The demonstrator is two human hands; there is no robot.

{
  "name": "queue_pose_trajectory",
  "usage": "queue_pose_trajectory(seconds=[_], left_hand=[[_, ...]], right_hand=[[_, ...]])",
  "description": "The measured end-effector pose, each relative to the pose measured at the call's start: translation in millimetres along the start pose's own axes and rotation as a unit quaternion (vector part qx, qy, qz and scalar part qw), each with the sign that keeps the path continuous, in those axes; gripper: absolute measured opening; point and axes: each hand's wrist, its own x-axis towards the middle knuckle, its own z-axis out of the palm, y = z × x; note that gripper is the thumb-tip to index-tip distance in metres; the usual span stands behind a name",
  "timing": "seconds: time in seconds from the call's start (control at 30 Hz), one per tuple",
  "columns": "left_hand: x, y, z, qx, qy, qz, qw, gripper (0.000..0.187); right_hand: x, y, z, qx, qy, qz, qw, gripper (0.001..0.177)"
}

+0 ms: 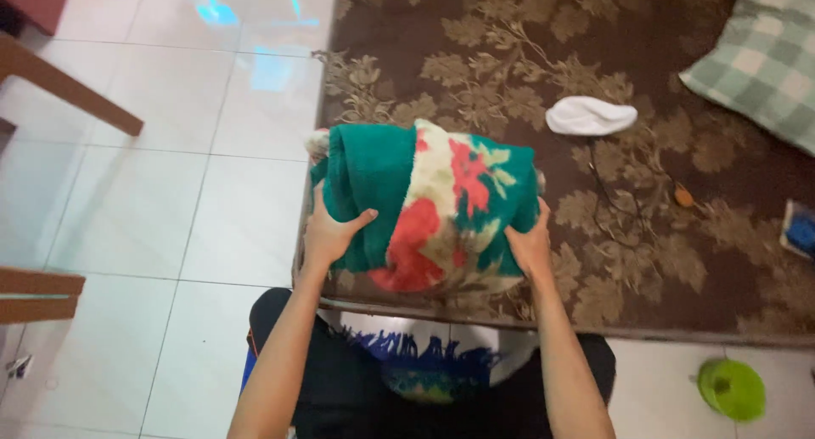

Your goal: The person folds a green patterned blanket on top of a mattress.

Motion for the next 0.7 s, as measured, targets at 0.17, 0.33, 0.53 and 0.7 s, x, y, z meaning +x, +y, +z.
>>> queue_pose_trajectory(seconds=[0.17,0.33,0.53,0.7], left_hand=[[3,-13,12,-0.050,0.002,0.005,0.999,0.115],[3,19,-15,-0.059,-0.022,-0.016,0.998,0.115],[-50,73,-112,-0.135,0.036,-0.008,0.990,0.113],[-120,95,-230,-0.159,0.090,-0.075,0.980,0.116]], right_hand=[[7,33,10,-0.058,0.001,0.009,0.998,0.091],[8,22,4,0.023,0.034,-0.077,0.996,0.074],[-24,-67,-38,0.021,0.060,-0.164,0.984,0.056],[-75,-186,-42,0.012,-0.022,-0.181,0.983,0.053]])
